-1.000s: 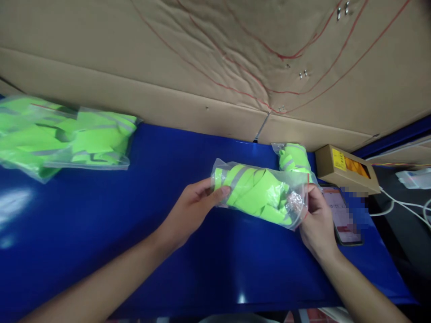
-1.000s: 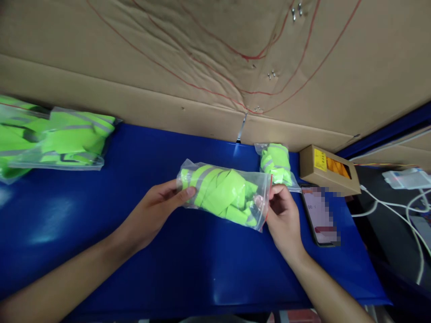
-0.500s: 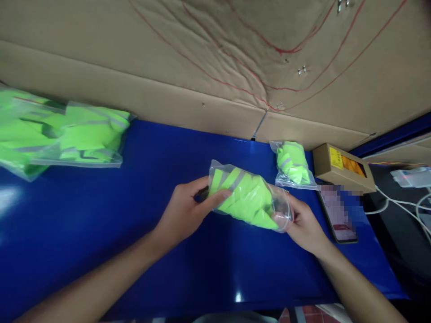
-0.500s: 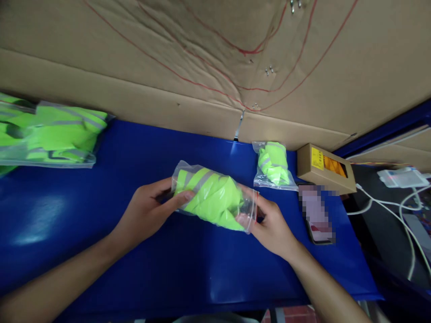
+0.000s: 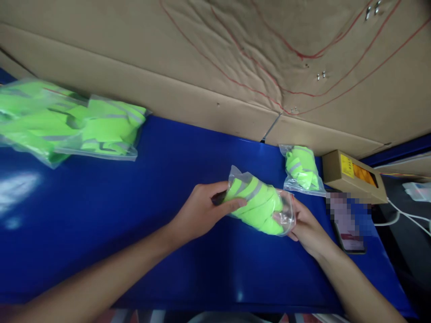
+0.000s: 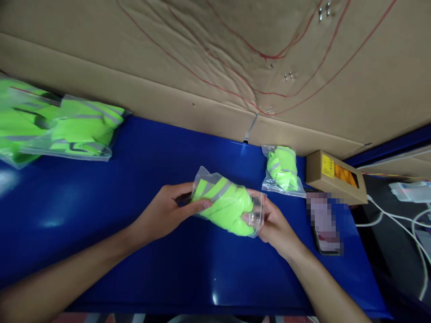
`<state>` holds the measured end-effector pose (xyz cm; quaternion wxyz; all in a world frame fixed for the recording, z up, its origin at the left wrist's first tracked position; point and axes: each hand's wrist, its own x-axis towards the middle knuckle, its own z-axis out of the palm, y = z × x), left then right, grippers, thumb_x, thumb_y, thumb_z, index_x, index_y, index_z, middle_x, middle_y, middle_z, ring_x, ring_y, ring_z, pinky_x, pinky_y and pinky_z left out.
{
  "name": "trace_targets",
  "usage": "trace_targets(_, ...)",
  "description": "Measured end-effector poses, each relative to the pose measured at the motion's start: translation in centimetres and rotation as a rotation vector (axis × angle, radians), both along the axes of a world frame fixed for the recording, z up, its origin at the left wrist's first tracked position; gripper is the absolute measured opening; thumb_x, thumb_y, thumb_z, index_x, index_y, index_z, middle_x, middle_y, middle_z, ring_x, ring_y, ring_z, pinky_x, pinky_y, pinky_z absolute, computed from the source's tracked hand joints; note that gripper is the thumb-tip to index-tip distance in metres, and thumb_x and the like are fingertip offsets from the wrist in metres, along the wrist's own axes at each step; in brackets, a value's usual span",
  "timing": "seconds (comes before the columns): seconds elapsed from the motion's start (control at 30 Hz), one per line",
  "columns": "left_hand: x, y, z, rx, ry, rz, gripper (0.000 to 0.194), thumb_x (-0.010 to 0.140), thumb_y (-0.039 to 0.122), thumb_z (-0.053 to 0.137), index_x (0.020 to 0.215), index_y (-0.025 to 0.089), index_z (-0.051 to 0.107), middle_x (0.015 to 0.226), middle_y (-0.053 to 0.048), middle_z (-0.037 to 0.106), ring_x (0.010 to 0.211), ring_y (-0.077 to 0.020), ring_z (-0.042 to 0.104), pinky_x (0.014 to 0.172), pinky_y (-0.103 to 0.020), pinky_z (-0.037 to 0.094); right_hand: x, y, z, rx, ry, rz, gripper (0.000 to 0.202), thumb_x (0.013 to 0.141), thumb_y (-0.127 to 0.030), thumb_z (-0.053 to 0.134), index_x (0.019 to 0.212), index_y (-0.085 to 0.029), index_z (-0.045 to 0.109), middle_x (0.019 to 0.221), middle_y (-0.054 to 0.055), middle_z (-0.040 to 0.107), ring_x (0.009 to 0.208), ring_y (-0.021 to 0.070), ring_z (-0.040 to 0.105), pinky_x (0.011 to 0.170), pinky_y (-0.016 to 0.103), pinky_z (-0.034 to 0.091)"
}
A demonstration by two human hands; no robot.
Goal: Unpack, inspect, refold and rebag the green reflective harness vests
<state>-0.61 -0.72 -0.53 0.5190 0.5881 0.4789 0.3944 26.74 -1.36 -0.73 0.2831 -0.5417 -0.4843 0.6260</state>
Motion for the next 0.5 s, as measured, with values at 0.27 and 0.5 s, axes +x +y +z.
trace_targets(0.27, 0.1, 0.4, 0.3, -0.125, -0.191, 0.061, 0.035, 0.092, 0.051, 0.069, 0.086, 0.018, 0.078, 0.08, -0.003, 0.073, 0.078, -0.0203, 0.068, 0.07, -0.03, 0.055, 0.6, 0.5, 0.7, 0.097, -0.028, -0.049, 0.063, 0.081, -0.042, 0.085, 0.139, -0.029, 0.063, 0.074, -0.002, 0.07, 0.046, 0.0101, 0.052, 0.043, 0.023, 0.046)
trace_targets(0.5, 0.5, -0.2, -1.2, -0.157, -0.08, -0.065, 0.035, 0.092, 0.047, 0.068, 0.083, 0.015, 0.081, 0.07, -0.001, 0.072, 0.065, -0.0148, 0.063, 0.06, -0.024, 0.048, 0.1, 0.2, 0.6, 0.061, -0.092, 0.105, 0.071, 0.072, -0.042, 0.091, 0.136, -0.027, 0.064, 0.077, -0.001, 0.068, 0.053, 0.0141, 0.06, 0.043, 0.022, 0.047)
